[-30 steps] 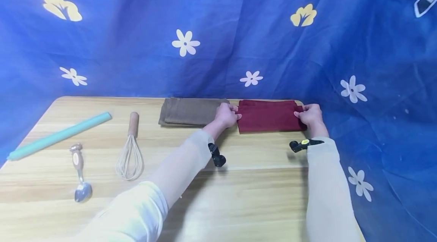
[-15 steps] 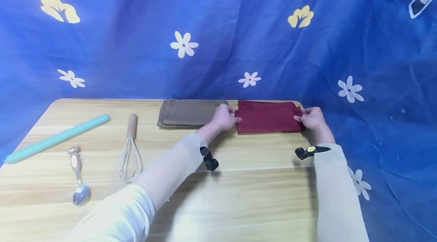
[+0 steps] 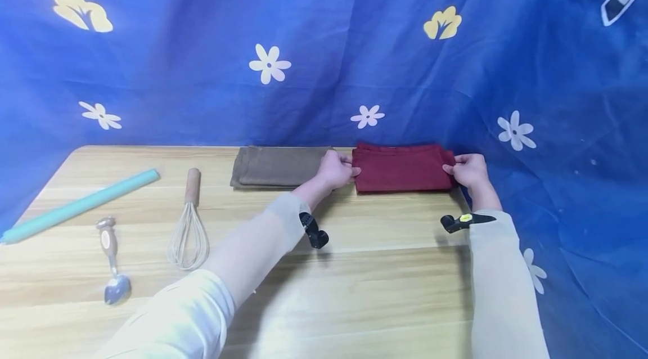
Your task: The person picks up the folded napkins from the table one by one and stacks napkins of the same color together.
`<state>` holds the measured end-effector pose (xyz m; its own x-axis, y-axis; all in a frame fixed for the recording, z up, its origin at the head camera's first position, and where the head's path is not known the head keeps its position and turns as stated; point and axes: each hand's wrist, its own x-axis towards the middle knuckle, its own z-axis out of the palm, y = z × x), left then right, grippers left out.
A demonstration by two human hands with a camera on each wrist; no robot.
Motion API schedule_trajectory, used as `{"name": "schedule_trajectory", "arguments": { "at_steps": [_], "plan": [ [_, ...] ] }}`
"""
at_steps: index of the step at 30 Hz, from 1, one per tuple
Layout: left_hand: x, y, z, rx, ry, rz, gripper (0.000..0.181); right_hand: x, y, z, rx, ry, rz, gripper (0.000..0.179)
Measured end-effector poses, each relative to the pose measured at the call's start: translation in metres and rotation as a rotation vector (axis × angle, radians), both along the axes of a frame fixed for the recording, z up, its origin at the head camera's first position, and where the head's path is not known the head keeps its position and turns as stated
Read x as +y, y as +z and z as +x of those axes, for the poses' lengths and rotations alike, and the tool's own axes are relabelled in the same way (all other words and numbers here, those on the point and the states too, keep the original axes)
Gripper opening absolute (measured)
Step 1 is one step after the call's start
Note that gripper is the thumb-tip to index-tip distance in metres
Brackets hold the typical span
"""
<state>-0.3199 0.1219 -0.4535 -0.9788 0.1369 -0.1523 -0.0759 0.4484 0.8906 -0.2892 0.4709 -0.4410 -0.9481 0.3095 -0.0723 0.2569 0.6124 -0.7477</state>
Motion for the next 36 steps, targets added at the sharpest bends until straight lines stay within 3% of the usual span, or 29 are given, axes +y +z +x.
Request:
{"name": "schedule_trajectory", "arguments": {
  "at_steps": [6, 11, 15, 18, 22, 28, 32, 36],
  "plan": [
    [0.005, -0.009, -0.003, -0.014, -0.003, -0.08, 0.023, -0.001, -0.008, -0.005, 0.006, -0.041, 0.026, 0.04],
    [0.006, -0.01, -0.004, -0.006, -0.043, -0.164, 0.014, -0.004, -0.016, -0.003, -0.05, -0.056, 0.075, 0.039],
    [0.005, -0.008, -0.005, 0.002, -0.094, -0.246, 0.041, -0.004, -0.018, 0.0, -0.08, -0.041, 0.1, 0.043],
    [0.003, -0.007, -0.006, 0.008, -0.101, -0.28, 0.052, -0.005, -0.018, 0.002, -0.085, -0.026, 0.099, 0.046],
    [0.001, -0.006, -0.005, 0.011, -0.084, -0.273, 0.049, -0.007, -0.016, 0.004, -0.077, -0.013, 0.059, 0.046],
    [0.002, -0.006, -0.004, 0.015, -0.049, -0.196, 0.019, -0.007, -0.016, 0.002, -0.047, -0.049, 0.035, 0.042],
    [0.003, -0.007, -0.004, 0.029, -0.024, -0.173, 0.02, -0.007, -0.02, -0.001, -0.017, -0.062, 0.038, 0.041],
    [0.001, -0.007, -0.005, 0.043, -0.016, -0.182, 0.019, -0.007, -0.023, -0.003, 0.007, -0.055, -0.033, 0.043]
  ]
}}
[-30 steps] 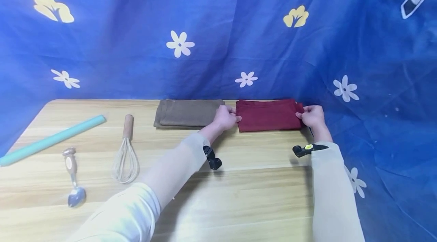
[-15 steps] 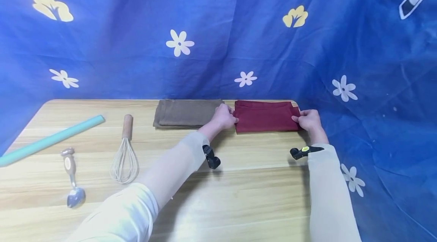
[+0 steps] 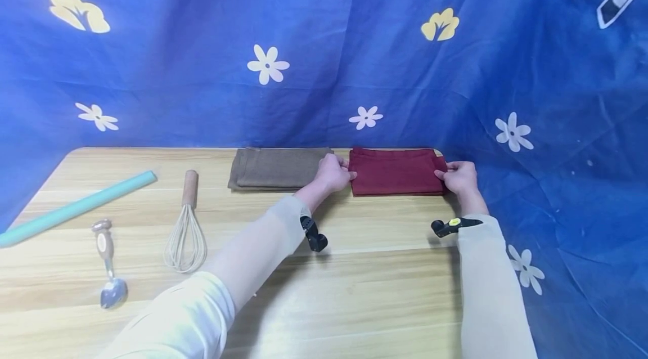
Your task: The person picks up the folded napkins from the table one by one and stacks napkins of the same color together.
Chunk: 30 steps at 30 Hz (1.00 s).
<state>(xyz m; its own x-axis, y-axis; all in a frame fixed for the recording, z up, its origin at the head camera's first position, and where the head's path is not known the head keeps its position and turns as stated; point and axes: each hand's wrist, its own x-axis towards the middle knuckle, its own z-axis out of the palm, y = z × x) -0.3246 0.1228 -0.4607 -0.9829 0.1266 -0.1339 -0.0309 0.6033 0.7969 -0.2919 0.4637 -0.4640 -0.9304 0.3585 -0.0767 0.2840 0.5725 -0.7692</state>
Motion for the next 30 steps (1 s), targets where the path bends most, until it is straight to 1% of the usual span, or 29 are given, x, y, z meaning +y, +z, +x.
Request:
{"name": "schedule_trajectory", "arguments": {
  "at_steps": [2, 3, 5, 8, 9, 11, 13, 15, 16, 18, 20, 26, 30],
  "plan": [
    [-0.004, 0.001, 0.0, -0.001, 0.0, 0.008, 0.017, -0.001, 0.001, 0.0, 0.023, 0.011, -0.017, 0.041],
    [-0.006, 0.002, -0.001, 0.0, 0.0, 0.016, 0.016, -0.001, 0.003, 0.001, 0.034, 0.025, -0.003, 0.039],
    [-0.012, 0.005, -0.002, 0.0, 0.002, 0.051, 0.013, -0.001, 0.008, 0.002, 0.06, 0.049, 0.063, 0.035],
    [-0.022, 0.01, -0.005, 0.013, -0.009, 0.103, 0.01, -0.003, 0.015, 0.004, 0.117, 0.1, 0.208, 0.032],
    [-0.025, 0.012, -0.006, 0.02, -0.022, 0.127, 0.012, -0.003, 0.018, 0.005, 0.137, 0.111, 0.255, 0.032],
    [-0.031, 0.015, -0.008, 0.033, -0.056, 0.17, 0.02, -0.004, 0.023, 0.005, 0.177, 0.129, 0.303, 0.031],
    [-0.036, 0.019, -0.01, 0.062, -0.103, 0.188, 0.028, -0.005, 0.029, 0.005, 0.202, 0.144, 0.313, 0.031],
    [-0.04, 0.024, -0.01, 0.089, -0.15, 0.211, 0.034, -0.007, 0.036, 0.005, 0.21, 0.15, 0.297, 0.031],
    [-0.042, 0.027, -0.01, 0.107, -0.171, 0.21, 0.036, -0.008, 0.04, 0.006, 0.213, 0.151, 0.287, 0.031],
    [-0.046, 0.033, -0.009, 0.158, -0.199, 0.179, 0.036, -0.011, 0.047, 0.007, 0.215, 0.15, 0.266, 0.032],
    [-0.052, 0.041, -0.008, 0.207, -0.215, 0.157, 0.037, -0.016, 0.053, 0.01, 0.215, 0.146, 0.252, 0.035],
    [-0.075, 0.065, -0.006, 0.338, -0.229, 0.109, 0.043, -0.032, 0.072, 0.014, 0.261, 0.167, 0.235, 0.047],
    [-0.094, 0.074, -0.003, 0.42, -0.231, 0.028, 0.05, -0.047, 0.085, 0.016, 0.299, 0.18, 0.205, 0.053]
  ]
}}
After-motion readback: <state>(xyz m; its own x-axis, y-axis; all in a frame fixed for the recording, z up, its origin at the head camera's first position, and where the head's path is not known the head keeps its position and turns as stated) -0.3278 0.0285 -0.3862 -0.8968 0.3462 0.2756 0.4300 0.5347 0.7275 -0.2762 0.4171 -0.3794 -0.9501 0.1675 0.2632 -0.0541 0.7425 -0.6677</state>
